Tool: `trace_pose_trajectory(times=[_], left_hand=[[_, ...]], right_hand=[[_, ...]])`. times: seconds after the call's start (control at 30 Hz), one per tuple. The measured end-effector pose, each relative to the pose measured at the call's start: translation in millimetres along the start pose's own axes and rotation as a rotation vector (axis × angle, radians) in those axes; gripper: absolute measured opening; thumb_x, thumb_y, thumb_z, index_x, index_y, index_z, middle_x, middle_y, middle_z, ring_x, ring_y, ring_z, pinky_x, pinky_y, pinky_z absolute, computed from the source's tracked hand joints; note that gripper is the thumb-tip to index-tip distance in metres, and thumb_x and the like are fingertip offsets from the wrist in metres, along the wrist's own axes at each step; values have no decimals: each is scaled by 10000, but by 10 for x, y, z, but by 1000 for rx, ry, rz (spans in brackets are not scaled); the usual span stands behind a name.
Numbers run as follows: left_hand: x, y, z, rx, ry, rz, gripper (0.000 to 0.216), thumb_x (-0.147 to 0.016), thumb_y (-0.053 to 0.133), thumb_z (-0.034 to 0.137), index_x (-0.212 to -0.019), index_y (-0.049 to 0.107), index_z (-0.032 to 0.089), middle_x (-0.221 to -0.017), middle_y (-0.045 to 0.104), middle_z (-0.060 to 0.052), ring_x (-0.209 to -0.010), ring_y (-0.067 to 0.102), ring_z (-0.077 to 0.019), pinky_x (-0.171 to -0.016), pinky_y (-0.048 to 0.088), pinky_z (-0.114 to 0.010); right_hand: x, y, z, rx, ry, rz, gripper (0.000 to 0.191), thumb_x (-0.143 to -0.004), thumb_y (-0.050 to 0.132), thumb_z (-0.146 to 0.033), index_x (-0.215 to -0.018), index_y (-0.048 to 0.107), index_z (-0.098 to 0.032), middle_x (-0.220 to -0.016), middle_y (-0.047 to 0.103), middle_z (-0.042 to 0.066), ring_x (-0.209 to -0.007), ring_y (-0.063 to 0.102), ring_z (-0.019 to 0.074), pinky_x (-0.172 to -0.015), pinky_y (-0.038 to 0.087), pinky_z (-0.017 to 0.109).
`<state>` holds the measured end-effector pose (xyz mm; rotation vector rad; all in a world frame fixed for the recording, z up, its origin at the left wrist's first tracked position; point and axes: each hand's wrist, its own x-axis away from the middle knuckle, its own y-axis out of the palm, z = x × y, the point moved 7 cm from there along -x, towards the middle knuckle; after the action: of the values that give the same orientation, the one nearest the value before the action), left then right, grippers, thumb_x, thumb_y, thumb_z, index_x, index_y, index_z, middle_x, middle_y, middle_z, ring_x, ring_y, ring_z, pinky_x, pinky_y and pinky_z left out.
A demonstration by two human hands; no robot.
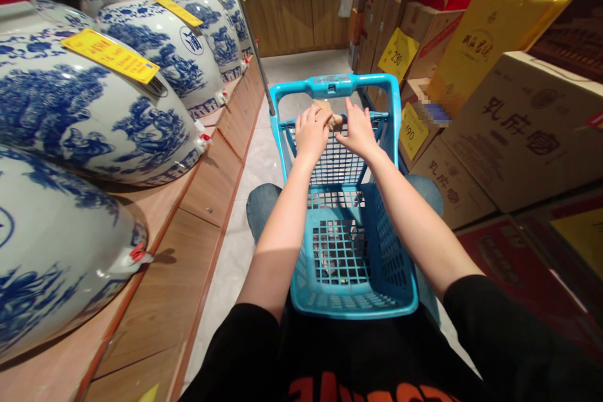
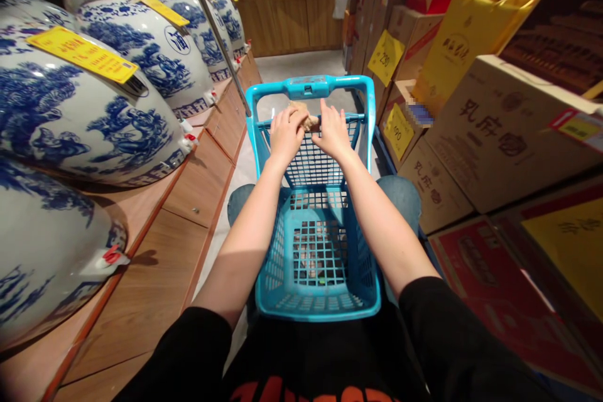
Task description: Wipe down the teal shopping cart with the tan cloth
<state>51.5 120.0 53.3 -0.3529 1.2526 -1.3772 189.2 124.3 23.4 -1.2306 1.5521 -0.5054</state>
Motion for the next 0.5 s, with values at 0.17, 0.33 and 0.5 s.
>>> trace_pose_trajectory(times=[0.17,0.33,0.5], left_hand=[[20,-223,-314,-26,-177,145,485,-918,524,150,-1340,708,302,-1509,619,-77,-1518,431,-320,-1332,248,-544],[19,-202,-429,2,-239,157,514,-907,563,203,-1411,655,246,-1601,541,-118,-1562,359,-363,-1349,179,-585],[36,-142,-327,-85,-203,90,545,-883,652,244,-1425,611,213,-1637,498,-150,-1545,377,-389,-1334,117,-655]], right_hand=[[-20,4,137,15,61,46,849,-851,587,-268,-1635,321,-79,-1606,490,244,-1561,359,421,-1299,132,710],[-17,32,97,45,55,22,791,-873,557,-280,-1611,360,-77,-1583,506,238,-1545,366,416,-1303,122,702],[-21,29,139,25,52,41,766,-864,565,-286,-1589,400,-101,-1542,544,227,-1519,398,409,-1299,136,705]])
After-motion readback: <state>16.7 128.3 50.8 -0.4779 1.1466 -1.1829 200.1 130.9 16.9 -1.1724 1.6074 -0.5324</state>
